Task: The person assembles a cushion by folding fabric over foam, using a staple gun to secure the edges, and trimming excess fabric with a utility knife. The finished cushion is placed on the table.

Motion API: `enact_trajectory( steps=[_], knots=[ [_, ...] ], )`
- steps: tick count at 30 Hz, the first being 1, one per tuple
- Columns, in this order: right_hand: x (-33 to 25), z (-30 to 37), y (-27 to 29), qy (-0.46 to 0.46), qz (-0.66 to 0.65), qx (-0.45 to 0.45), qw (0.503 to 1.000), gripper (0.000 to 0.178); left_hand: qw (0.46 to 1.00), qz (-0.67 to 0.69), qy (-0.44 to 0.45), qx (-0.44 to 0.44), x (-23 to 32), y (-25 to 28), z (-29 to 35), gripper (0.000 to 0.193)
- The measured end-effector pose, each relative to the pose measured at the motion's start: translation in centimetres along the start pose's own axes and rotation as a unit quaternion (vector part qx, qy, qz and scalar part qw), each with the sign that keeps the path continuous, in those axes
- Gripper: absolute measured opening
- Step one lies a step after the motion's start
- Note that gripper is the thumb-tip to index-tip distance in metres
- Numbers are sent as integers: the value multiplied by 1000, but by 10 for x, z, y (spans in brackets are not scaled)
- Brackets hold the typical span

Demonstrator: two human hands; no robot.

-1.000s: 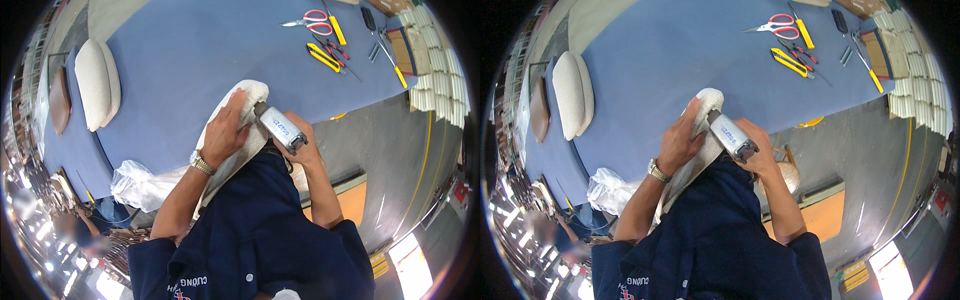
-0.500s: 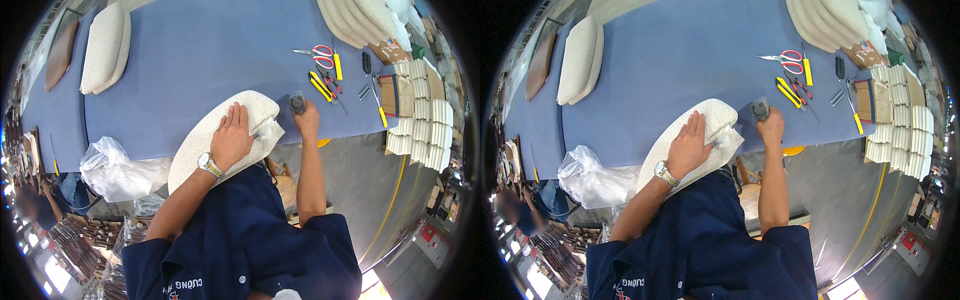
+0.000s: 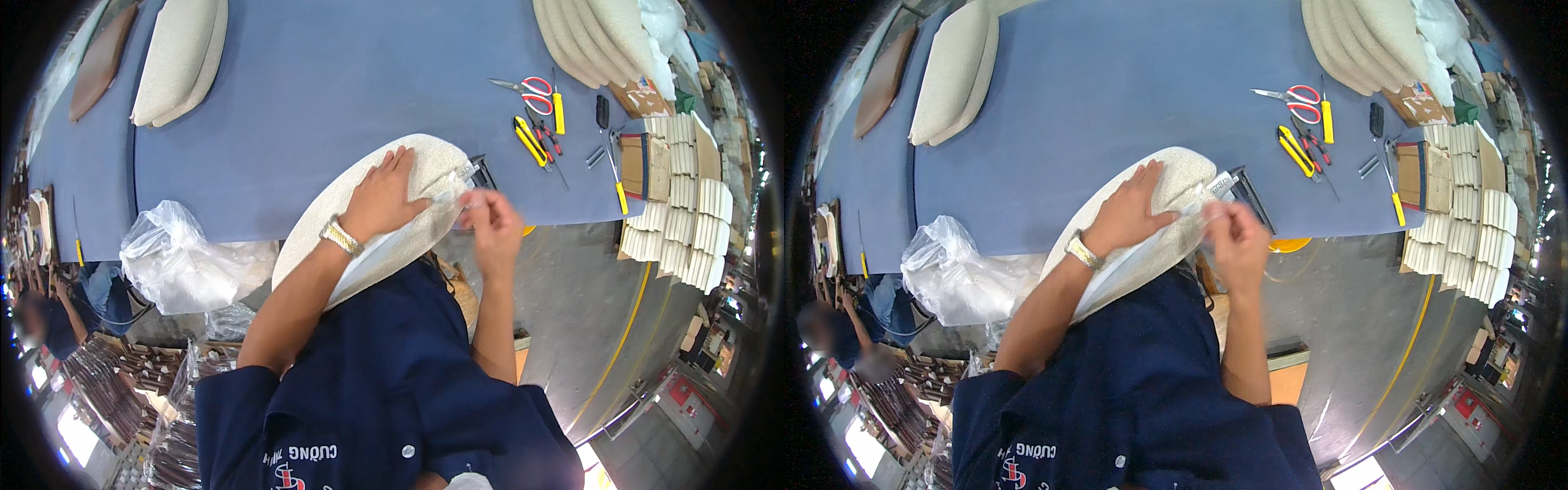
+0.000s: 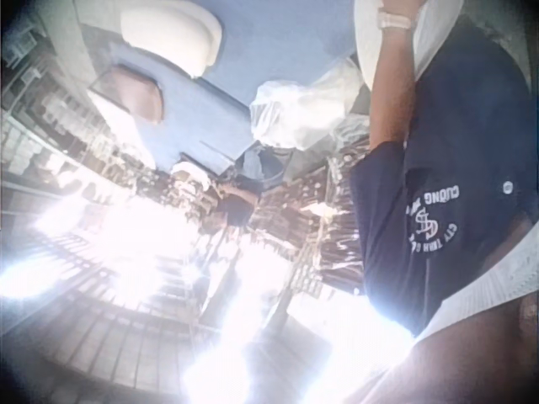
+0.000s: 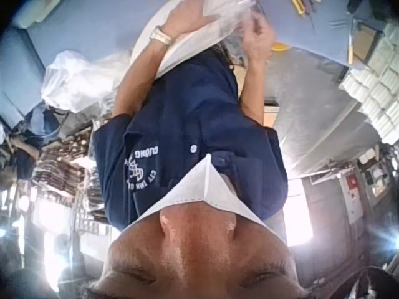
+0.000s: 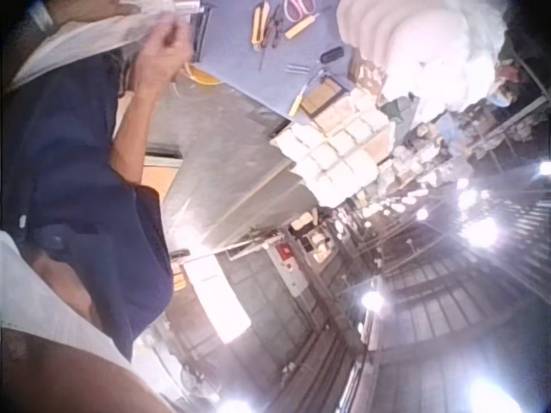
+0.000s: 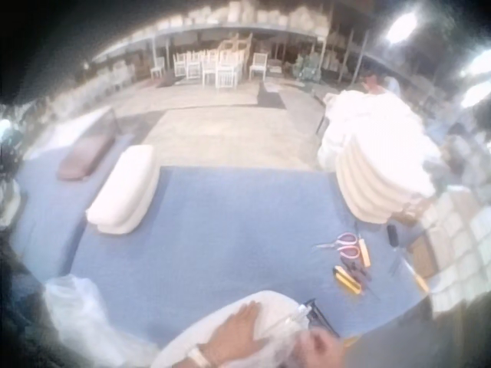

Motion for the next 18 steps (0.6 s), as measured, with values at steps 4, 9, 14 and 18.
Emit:
enact_trajectory(
  steps=[4,9,14,18],
  knots=[
    [19,28,-56,-196,-90,-67,974,30,965,224,-72,-116,-36,18,-15,78],
    [26,35,-81,-202,-213,30,955,37,977,196,25,-80,-95,1,-28,69],
    [22,32,-98,-171,-243,77,952,32,984,161,43,-57,-123,-12,-40,68],
    [30,15,-107,-109,-217,34,970,26,961,240,39,-130,-110,-9,-46,69]
  ],
)
Point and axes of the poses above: each hand's wrist, its own z-axis away from the middle knuckle, its own y-axis out of the back of the hand, x = y × z, the point moved 2 cm from there along -z, towards the middle knuckle, and after that the axes turned 1 degree about -y, right-handed, at the moved point
